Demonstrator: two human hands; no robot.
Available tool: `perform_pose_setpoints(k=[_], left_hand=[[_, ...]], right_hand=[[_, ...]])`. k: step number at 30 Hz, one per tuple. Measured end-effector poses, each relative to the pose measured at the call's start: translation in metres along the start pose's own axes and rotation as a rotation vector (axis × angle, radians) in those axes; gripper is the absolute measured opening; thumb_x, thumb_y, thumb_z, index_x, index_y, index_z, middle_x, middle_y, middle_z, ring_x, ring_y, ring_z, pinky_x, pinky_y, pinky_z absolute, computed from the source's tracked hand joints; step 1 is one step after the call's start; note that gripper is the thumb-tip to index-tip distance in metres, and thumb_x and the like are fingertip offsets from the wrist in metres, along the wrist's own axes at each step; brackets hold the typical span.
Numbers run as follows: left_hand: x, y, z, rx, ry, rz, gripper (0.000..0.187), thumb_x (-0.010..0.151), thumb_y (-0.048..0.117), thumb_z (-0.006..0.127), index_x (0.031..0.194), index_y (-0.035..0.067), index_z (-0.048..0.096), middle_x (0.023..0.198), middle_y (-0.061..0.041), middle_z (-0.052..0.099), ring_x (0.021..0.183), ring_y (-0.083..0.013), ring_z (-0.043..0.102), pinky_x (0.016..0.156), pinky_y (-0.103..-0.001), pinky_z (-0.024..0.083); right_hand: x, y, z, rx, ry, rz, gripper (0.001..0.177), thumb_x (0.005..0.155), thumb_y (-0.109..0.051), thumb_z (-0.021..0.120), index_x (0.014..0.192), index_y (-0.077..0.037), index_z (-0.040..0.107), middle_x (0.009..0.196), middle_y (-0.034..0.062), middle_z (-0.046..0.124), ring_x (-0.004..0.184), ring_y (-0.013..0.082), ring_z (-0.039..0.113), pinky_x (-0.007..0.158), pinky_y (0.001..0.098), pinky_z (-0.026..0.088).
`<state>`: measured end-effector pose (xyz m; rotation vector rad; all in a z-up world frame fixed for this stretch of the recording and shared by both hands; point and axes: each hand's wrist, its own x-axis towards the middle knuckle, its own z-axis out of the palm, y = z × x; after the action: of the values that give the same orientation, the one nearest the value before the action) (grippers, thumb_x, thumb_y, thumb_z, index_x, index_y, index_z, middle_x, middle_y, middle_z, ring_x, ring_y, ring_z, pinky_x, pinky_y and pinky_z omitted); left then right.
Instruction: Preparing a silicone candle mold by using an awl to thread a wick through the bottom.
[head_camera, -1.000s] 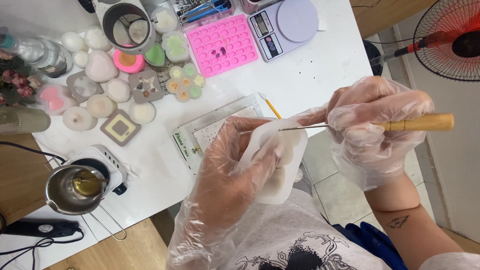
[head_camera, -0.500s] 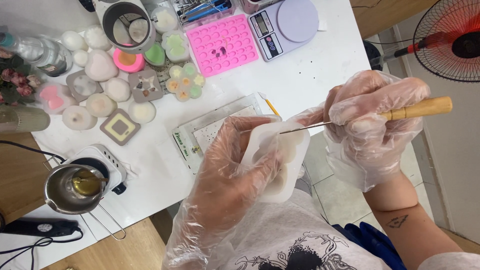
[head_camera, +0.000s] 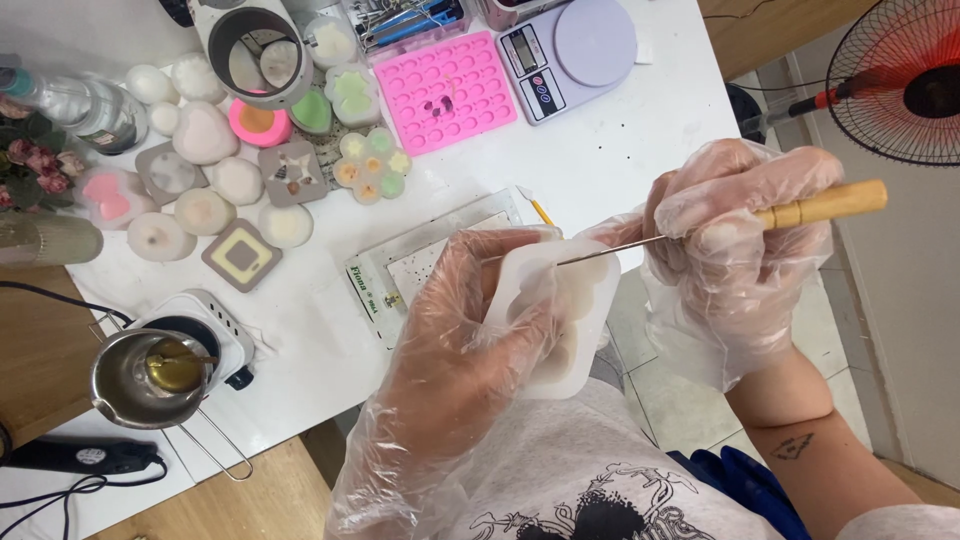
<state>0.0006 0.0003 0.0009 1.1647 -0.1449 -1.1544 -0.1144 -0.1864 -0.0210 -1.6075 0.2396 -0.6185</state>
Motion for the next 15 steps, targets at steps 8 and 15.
perform_pose_setpoints(k=[8, 15], left_hand=[[0.002, -0.002, 0.001, -0.020, -0.029, 0.047, 0.041, 0.093, 0.001, 0.063, 0.131, 0.003, 0.047, 0.123, -0.015, 0.068, 0.111, -0.0204, 0.072, 0.089, -0.033, 0.067], [0.001, -0.004, 0.002, -0.015, 0.000, 0.023, 0.042, 0.092, 0.001, 0.064, 0.131, 0.002, 0.049, 0.121, -0.015, 0.068, 0.109, -0.0198, 0.072, 0.089, -0.033, 0.066]], right_hand=[[0.004, -0.005, 0.007, 0.083, 0.076, 0.094, 0.033, 0.106, -0.034, 0.072, 0.108, -0.015, 0.045, 0.081, 0.0027, 0.053, 0.057, 0.0056, 0.048, 0.049, 0.0198, 0.042], [0.005, -0.010, 0.011, 0.105, 0.045, 0.029, 0.035, 0.106, -0.037, 0.073, 0.104, -0.011, 0.049, 0.080, 0.0026, 0.055, 0.056, 0.0053, 0.048, 0.049, 0.0210, 0.043]])
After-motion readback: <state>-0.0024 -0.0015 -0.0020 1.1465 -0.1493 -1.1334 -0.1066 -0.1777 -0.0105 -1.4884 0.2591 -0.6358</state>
